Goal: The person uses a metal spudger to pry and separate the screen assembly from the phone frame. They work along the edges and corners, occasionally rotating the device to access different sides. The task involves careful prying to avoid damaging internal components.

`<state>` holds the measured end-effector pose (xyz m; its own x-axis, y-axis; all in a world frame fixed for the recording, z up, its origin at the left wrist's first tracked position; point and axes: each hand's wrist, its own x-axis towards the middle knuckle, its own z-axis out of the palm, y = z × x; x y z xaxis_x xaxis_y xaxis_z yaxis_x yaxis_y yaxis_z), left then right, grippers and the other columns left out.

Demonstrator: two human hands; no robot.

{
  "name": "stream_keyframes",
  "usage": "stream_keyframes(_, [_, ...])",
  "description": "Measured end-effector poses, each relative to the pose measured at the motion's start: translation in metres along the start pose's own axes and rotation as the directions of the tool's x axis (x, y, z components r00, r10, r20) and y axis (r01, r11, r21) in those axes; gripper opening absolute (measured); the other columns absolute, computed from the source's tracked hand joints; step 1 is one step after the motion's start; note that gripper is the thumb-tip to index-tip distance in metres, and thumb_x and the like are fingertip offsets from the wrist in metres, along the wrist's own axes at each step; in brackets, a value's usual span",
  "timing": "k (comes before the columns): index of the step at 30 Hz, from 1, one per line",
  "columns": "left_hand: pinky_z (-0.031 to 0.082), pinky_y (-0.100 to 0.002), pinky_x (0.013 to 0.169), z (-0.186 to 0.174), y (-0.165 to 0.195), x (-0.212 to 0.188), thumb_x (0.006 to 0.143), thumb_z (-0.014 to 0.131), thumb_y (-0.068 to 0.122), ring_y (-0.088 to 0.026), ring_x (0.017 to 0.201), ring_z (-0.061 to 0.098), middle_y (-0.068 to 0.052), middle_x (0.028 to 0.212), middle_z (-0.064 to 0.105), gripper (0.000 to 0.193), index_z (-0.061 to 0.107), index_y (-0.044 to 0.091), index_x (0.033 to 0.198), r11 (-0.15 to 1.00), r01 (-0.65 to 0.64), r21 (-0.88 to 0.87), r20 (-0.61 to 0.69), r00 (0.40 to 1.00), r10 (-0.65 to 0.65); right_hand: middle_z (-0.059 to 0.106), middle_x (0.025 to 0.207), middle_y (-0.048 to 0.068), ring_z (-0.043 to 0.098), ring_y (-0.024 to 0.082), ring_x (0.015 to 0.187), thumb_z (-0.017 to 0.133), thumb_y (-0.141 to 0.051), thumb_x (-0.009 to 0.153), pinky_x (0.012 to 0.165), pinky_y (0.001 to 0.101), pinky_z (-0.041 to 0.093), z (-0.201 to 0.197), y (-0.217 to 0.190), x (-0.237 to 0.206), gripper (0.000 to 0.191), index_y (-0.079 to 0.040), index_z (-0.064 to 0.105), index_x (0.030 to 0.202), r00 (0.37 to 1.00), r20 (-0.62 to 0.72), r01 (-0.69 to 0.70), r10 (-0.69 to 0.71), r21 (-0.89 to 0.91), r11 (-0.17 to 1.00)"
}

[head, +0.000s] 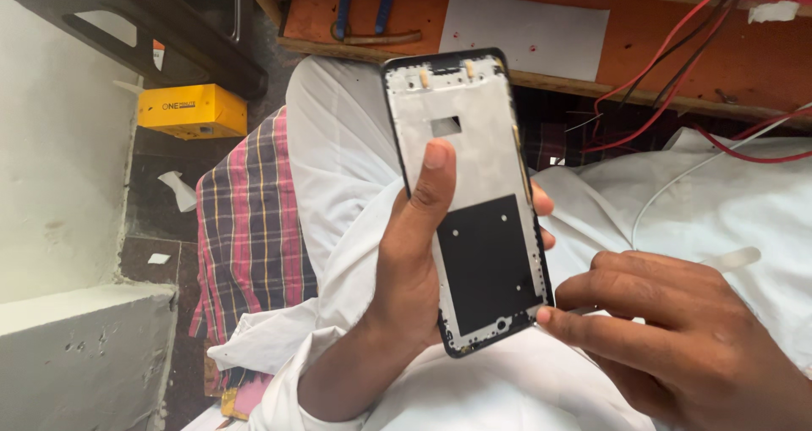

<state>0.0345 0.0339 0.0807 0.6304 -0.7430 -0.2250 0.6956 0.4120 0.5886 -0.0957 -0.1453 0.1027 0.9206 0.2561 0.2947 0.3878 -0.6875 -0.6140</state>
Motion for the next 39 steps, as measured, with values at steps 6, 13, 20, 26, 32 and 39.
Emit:
stream_keyframes(6, [0.065,-0.037,0.074,-0.009,0.000,0.005,0.109,0.045,0.062,-0.024,0.096,0.073,-0.019,0.105,0.068,0.067,0.053,0.000,0.133,0.997,0.006,-0.077,0.111,0.994,0.002,0.073,0.094,0.001,0.072,0.012,0.080,0.079,-0.012,0.084,0.061,0.0315,0.053,0.003,-0.003,0.003,0.025,-0.011,0.074,0.108,0.988,0.053,-0.153,0.148,0.105,0.983])
stream_keyframes(13, [0.063,-0.035,0.076,-0.017,0.000,0.005,0.113,0.043,0.059,-0.023,0.096,0.071,-0.020,0.107,0.065,0.066,0.043,0.003,0.147,0.994,-0.047,-0.101,0.134,0.989,0.060,0.077,0.099,0.003,0.078,0.014,0.086,0.078,-0.015,0.084,0.066,0.0264,0.060,0.011,-0.001,-0.007,0.023,-0.009,0.070,0.105,0.976,-0.031,-0.214,0.217,0.079,0.974])
stream_keyframes(20, [0.063,-0.034,0.077,-0.019,-0.002,0.007,0.115,0.039,0.058,-0.023,0.096,0.071,-0.020,0.109,0.065,0.067,0.041,0.002,0.152,0.988,-0.087,-0.127,0.160,0.981,0.107,0.077,0.090,0.006,0.074,0.013,0.077,0.080,-0.012,0.082,0.062,0.0241,0.056,0.010,-0.007,-0.002,0.017,-0.008,0.074,0.097,0.927,-0.094,-0.361,0.362,0.028,0.932])
stream_keyframes(26, [0.061,-0.034,0.079,-0.016,-0.002,0.006,0.114,0.037,0.059,-0.020,0.096,0.069,-0.017,0.109,0.064,0.069,0.041,0.002,0.152,0.993,-0.118,-0.027,0.127,0.985,0.120,0.075,0.090,0.006,0.075,0.013,0.076,0.084,-0.017,0.081,0.061,0.0289,0.057,0.014,-0.010,0.005,0.022,-0.011,0.078,0.102,0.979,-0.097,-0.190,0.181,-0.096,0.977])
stream_keyframes(32, [0.060,-0.034,0.081,-0.016,-0.003,0.007,0.111,0.038,0.062,-0.021,0.098,0.068,-0.016,0.106,0.065,0.073,0.042,0.000,0.150,0.993,-0.110,0.042,0.087,0.991,0.107,0.076,0.097,0.001,0.073,0.008,0.074,0.080,-0.020,0.082,0.059,0.0279,0.053,0.027,-0.012,0.006,0.021,-0.022,0.078,0.103,0.986,-0.080,-0.153,0.148,-0.064,0.986])
stream_keyframes(39, [0.060,-0.033,0.082,-0.017,0.000,0.006,0.111,0.039,0.063,-0.020,0.095,0.067,-0.015,0.105,0.065,0.075,0.043,-0.001,0.150,0.995,-0.100,0.010,0.090,0.991,0.099,0.076,0.098,0.002,0.073,0.008,0.073,0.080,-0.020,0.081,0.061,0.0289,0.053,0.031,-0.016,0.010,0.022,-0.021,0.079,0.103,0.988,-0.080,-0.141,0.135,-0.071,0.987])
